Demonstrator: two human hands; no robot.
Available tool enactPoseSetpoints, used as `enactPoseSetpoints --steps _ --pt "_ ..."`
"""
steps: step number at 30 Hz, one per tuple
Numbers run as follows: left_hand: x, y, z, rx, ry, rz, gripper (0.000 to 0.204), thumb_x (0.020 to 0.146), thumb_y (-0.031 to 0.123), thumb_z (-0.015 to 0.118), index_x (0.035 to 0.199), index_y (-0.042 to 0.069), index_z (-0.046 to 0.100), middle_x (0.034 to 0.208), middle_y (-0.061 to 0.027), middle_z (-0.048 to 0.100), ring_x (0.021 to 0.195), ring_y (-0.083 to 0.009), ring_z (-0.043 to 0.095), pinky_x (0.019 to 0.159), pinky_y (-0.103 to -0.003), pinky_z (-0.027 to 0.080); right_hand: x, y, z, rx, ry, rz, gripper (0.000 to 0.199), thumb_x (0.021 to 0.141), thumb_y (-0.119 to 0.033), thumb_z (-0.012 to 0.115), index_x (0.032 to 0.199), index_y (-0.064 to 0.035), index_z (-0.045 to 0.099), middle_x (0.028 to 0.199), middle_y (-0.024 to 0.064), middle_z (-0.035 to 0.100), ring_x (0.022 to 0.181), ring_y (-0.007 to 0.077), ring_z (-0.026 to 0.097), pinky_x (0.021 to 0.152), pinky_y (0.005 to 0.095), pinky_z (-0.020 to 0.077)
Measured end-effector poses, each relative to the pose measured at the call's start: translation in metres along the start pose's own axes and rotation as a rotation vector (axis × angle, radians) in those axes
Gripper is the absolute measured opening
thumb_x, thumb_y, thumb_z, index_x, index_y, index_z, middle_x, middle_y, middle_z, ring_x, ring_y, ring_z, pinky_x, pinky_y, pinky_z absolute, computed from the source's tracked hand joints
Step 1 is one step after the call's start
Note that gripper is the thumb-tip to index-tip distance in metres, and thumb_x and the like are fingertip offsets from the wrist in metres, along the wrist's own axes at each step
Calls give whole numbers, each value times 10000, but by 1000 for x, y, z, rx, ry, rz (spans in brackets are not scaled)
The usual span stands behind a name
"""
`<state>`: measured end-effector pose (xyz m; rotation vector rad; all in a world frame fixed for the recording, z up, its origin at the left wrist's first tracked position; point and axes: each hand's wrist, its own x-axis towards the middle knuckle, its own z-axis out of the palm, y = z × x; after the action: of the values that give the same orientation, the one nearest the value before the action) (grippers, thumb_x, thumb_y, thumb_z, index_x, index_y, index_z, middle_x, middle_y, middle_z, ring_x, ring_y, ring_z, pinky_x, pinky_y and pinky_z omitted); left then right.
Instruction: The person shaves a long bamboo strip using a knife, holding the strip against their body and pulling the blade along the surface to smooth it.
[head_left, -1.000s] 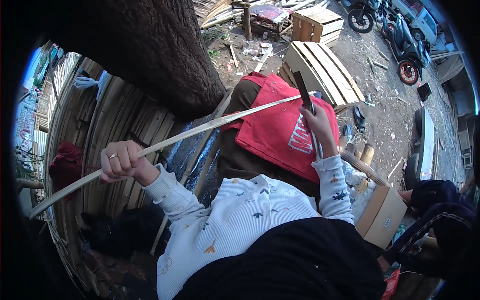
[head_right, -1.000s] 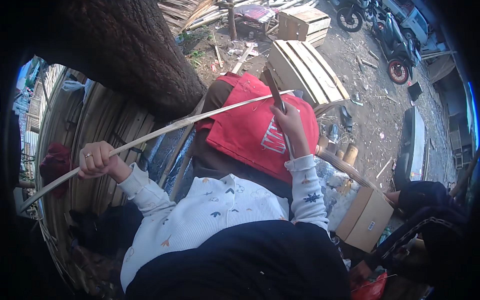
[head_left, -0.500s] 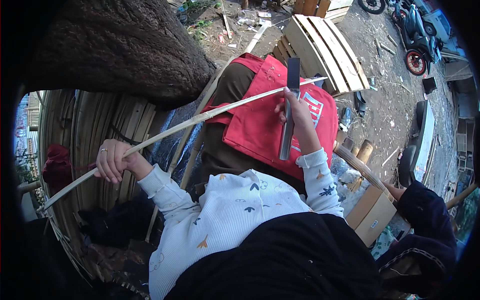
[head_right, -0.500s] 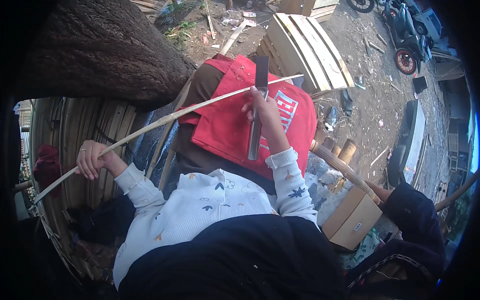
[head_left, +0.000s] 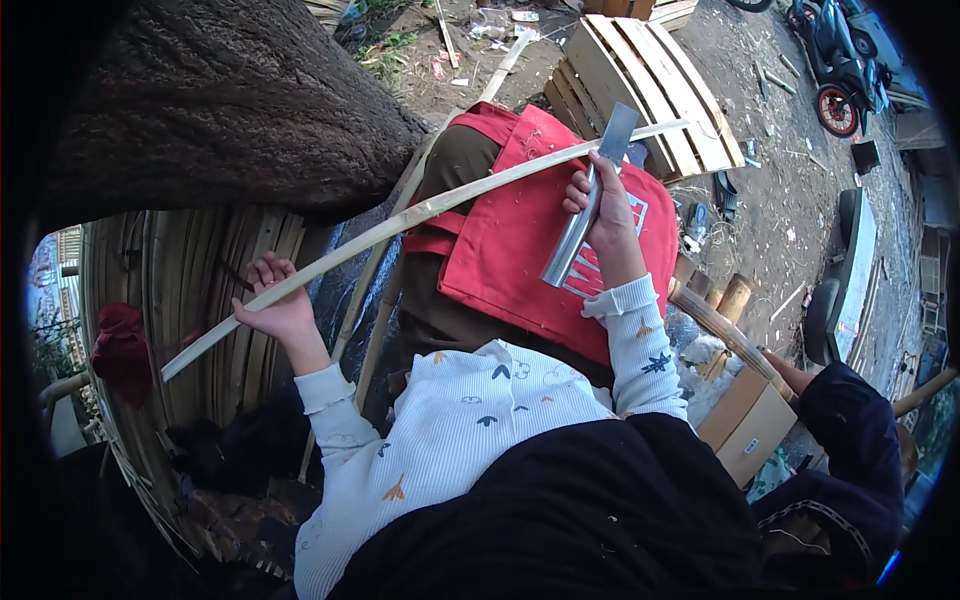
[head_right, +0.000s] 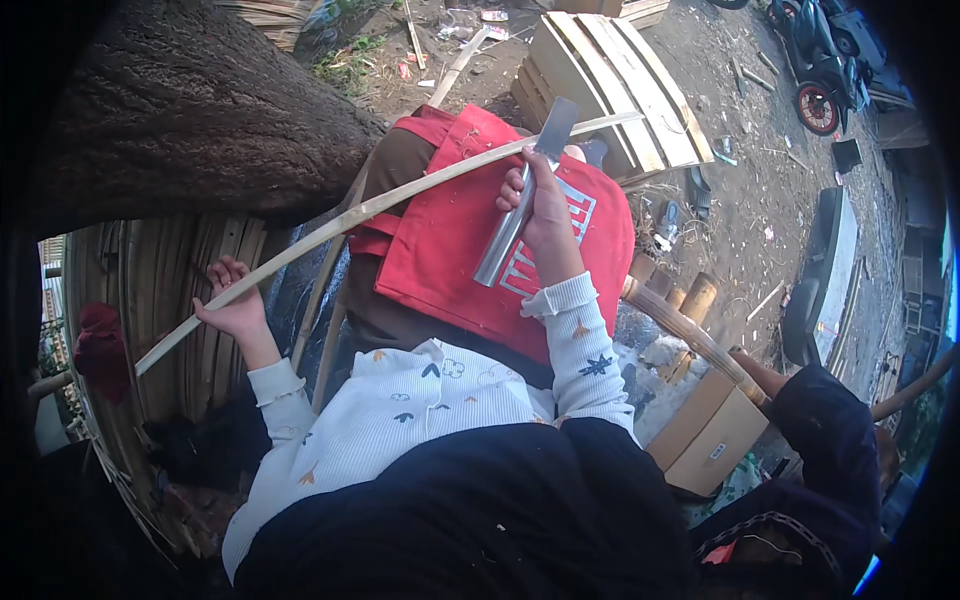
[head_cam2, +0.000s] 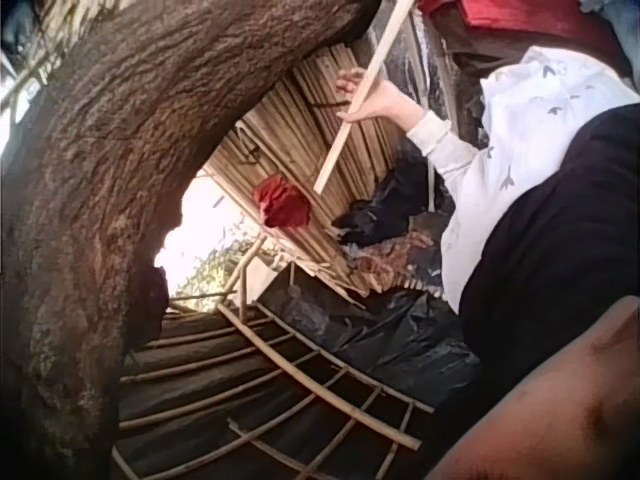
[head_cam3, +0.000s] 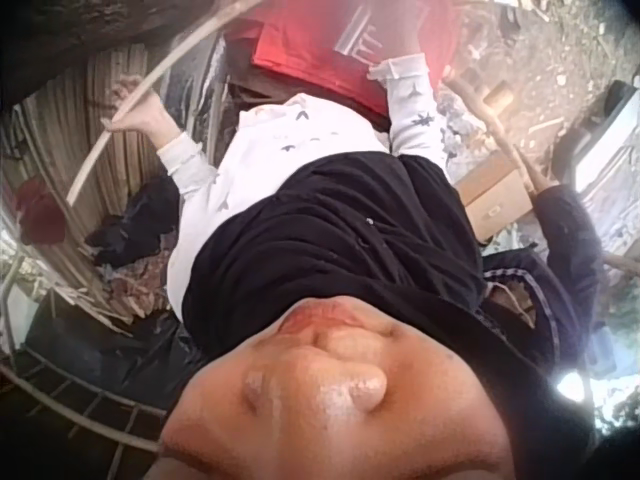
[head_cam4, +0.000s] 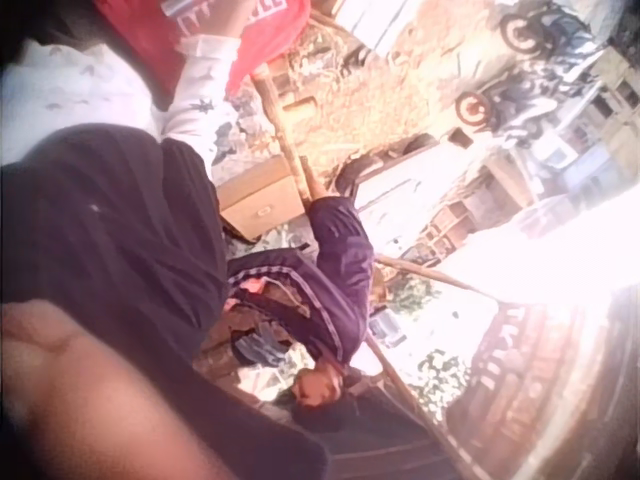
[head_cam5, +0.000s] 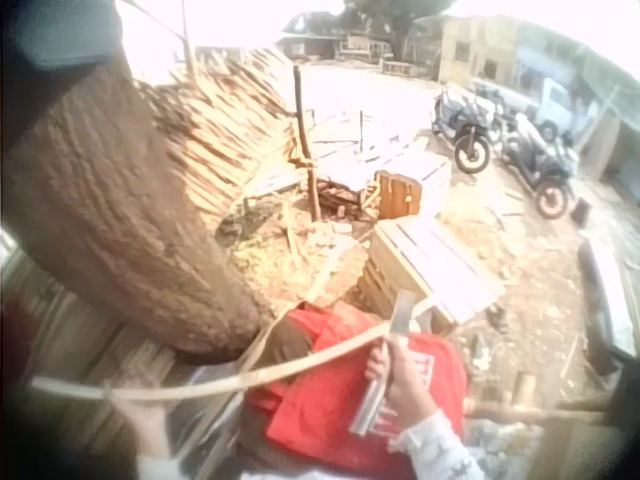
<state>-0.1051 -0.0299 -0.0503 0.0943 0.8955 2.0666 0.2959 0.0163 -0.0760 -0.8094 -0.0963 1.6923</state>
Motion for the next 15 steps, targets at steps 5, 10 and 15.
enactPoseSetpoints --steps 5,10,15 --pt "-34 -14 -34 493 77 -746 738 804 664 270 1007 -5 504 961 -126 558 897 -222 550 720 -280 424 -1 -15 -1 -84 -10 -31 209 846 -294 540 917 -129 433 539 -18 379 411 84 370 395 227 331" --pt "-49 15 -2 1100 -551 -1204 700 848 618 273 800 -3 594 724 -104 622 572 -141 575 477 -166 376 6 -29 -2 -200 -62 26 230 827 -286 562 867 -127 402 537 4 401 406 121 408 412 265 355" --pt "-58 -6 47 1464 -1014 -248 356 862 369 490 867 30 600 755 -70 605 656 -180 590 556 -242 425 7 -33 9 -520 67 -91 235 824 -265 566 860 -83 422 556 21 438 412 119 437 388 262 375"
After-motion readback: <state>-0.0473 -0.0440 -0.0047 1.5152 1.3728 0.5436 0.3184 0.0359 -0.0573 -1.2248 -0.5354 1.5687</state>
